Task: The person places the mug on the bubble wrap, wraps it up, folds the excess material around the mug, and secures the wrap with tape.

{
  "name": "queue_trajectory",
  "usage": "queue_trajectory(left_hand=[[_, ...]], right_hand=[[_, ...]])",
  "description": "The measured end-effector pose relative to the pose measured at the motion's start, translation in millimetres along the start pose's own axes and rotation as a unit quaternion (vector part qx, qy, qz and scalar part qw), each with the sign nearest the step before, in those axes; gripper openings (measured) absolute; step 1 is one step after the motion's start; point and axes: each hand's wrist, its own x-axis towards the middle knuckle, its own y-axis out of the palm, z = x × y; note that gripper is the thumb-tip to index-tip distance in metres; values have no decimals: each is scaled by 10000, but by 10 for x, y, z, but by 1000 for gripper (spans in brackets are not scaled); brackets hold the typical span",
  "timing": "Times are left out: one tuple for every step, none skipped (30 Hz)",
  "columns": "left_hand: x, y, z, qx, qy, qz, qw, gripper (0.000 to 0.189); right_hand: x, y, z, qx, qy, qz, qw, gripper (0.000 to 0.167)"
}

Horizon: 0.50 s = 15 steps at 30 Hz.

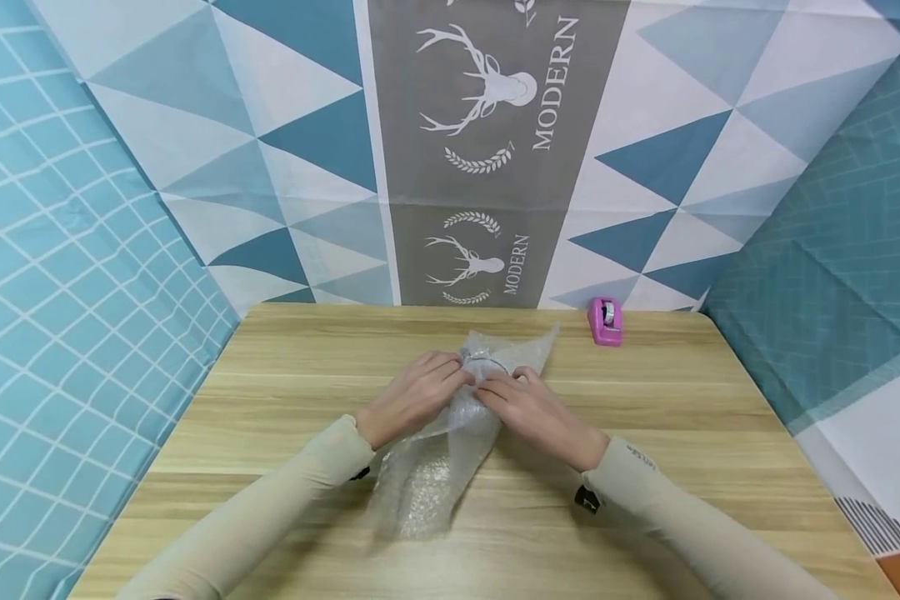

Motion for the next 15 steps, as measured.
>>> queue_trajectory(left_hand=[[11,-3,4,80,21,59,9999,21],[22,-7,8,155,37,139,9998,20],[33,-13,11,230,59,227,9995,19],[43,-18,14,311,93,313,9990,19],[53,-20,16,380,141,408,9983,21],[58,-19,19,455,209,508,9975,24],[63,-18,21,546,294,601,9963,26],[65,-15,22,640,386,678,9949,28],[67,-11,26,701,478,728,9937,30],[66,-4,29,717,561,760,9929,32],[64,3,33,706,638,775,9924,32],[61,9,37,676,700,779,9922,31],[62,13,43,578,718,784,9927,29],[63,18,49,417,708,783,9935,27],[65,26,56,257,692,796,9941,25]], right_hand=[[23,-8,-5,-39,0,37,10000,41],[49,-14,-8,-85,9,105,9999,41],[72,-22,-9,-116,12,175,9998,40],[93,-32,-10,-111,23,257,9996,39],[111,-40,-10,-121,33,345,9993,38],[121,-44,-10,-130,40,409,9991,36],[127,-44,-13,-108,54,468,9988,34],[130,-44,-16,-95,65,512,9986,32],[130,-45,-21,-61,76,528,9986,30],[128,-44,-27,-12,87,535,9985,29],[125,-43,-36,34,92,535,9985,28],[119,-37,-45,105,99,528,9985,29],[117,-36,-55,173,104,528,9984,29],[116,-34,-64,233,109,525,9983,29],[115,-31,-74,313,120,529,9980,31]])
